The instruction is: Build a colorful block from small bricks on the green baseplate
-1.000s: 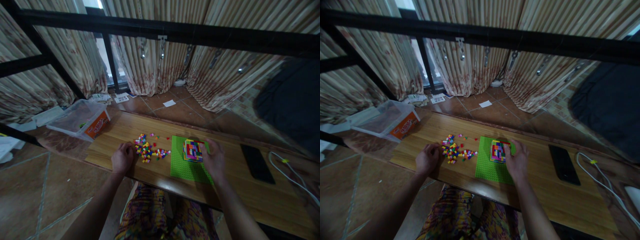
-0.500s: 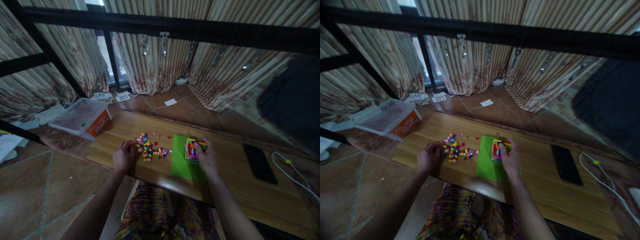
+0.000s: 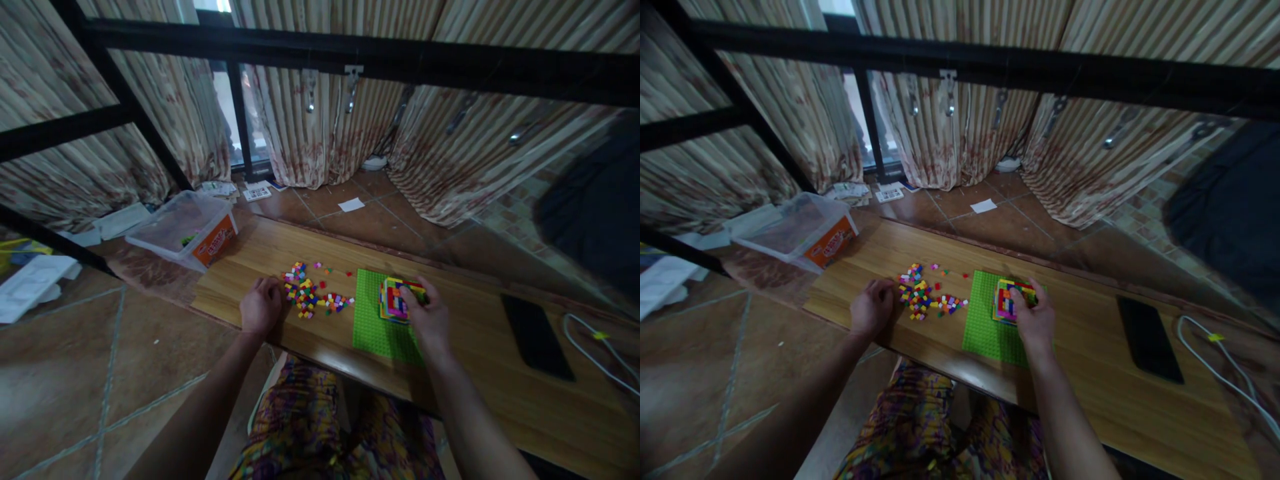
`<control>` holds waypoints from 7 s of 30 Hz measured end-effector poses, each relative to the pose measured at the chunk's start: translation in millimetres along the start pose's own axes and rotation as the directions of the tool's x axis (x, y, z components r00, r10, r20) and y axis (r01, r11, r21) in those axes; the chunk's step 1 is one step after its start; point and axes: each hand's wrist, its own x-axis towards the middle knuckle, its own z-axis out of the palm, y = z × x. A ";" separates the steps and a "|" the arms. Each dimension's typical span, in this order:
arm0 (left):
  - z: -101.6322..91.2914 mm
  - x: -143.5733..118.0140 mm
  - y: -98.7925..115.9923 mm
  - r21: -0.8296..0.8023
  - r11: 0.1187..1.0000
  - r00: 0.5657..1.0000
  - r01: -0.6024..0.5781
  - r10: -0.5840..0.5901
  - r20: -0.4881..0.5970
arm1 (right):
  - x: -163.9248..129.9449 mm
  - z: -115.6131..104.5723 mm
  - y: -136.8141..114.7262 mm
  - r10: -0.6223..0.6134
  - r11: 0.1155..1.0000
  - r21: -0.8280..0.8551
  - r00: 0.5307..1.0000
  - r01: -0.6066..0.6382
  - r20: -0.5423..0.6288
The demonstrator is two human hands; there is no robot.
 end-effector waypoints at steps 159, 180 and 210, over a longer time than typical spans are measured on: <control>0.3 1.7 0.7 0.049 0.998 0.999 0.029 -0.028 -0.023 | 28.2 -42.2 -25.0 -0.277 0.831 -0.460 0.950 0.312 0.143; -2.1 1.8 2.7 0.051 0.998 0.999 0.035 -0.035 -0.008 | 32.5 -29.5 -9.9 0.075 0.964 0.227 0.964 -0.135 0.254; -1.2 0.2 2.2 0.022 1.000 1.000 0.003 -0.003 0.002 | -92.2 51.0 -45.0 -0.421 0.852 -0.119 0.802 0.510 0.422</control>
